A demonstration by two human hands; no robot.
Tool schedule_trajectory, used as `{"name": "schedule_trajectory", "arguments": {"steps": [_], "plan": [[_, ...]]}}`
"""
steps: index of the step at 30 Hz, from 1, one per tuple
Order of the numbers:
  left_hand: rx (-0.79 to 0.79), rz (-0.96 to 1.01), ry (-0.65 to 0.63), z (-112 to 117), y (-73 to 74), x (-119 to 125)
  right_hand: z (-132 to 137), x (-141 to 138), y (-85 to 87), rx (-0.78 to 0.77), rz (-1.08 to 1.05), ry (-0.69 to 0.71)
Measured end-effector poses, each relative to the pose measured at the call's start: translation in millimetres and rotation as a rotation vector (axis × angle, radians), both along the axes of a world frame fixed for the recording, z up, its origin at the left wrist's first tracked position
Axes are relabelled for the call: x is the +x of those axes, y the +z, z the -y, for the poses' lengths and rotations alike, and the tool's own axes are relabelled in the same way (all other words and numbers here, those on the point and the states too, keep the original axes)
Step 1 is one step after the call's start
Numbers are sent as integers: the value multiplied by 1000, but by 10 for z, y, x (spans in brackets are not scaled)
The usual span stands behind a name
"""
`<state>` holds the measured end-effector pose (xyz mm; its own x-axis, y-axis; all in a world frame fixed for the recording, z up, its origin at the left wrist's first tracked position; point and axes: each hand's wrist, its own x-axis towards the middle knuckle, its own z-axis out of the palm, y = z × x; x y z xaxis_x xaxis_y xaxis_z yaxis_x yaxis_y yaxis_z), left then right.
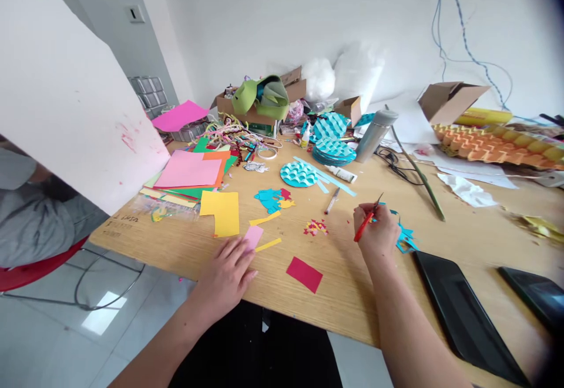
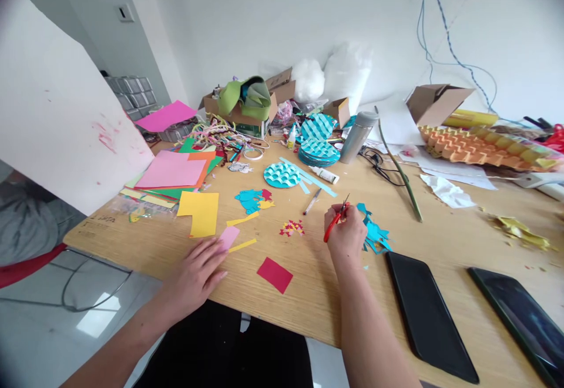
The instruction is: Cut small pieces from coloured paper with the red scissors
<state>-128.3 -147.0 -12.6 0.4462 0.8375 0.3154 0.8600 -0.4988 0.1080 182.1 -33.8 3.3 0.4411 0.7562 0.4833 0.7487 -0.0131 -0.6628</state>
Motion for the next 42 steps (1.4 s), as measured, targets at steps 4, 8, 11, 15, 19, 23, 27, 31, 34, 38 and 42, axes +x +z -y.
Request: {"name": "schedule_trajectory", "arguments": {"steps": [4,8,11,15,19,23,27,31,34,38,42], "plan": [[21,34,26,8,0,-51,-1,20,-18,0,-6,18],[-1,7,18,14,-48,-99,3,2,-40,7,-10,64],[24,12,19,-10,-46,-49,8,-39,-54,5,-3,108],[62,50,-77,-51,71,249,9,-66,-61,-9,11,135],[-67,33,-313,-17,118,636,5,-33,-63,4,14,138],[-138,-14,-392,85,-16,782,2,-18,-63,21,15,134],[-127,-50,-381,195,-133,679,12,-57,-59,13,15,164],[-110,-61,-239,273,-118,526,32,-98,-58,4,31,221],[-115,-51,-129,308,-63,452,31,-104,-70,4,28,228],[-89,-41,-55,265,13,361,10,-92,-96,-18,49,216],[-2,-67,117,44,39,162,2,-90,-121,-32,79,235]]}}
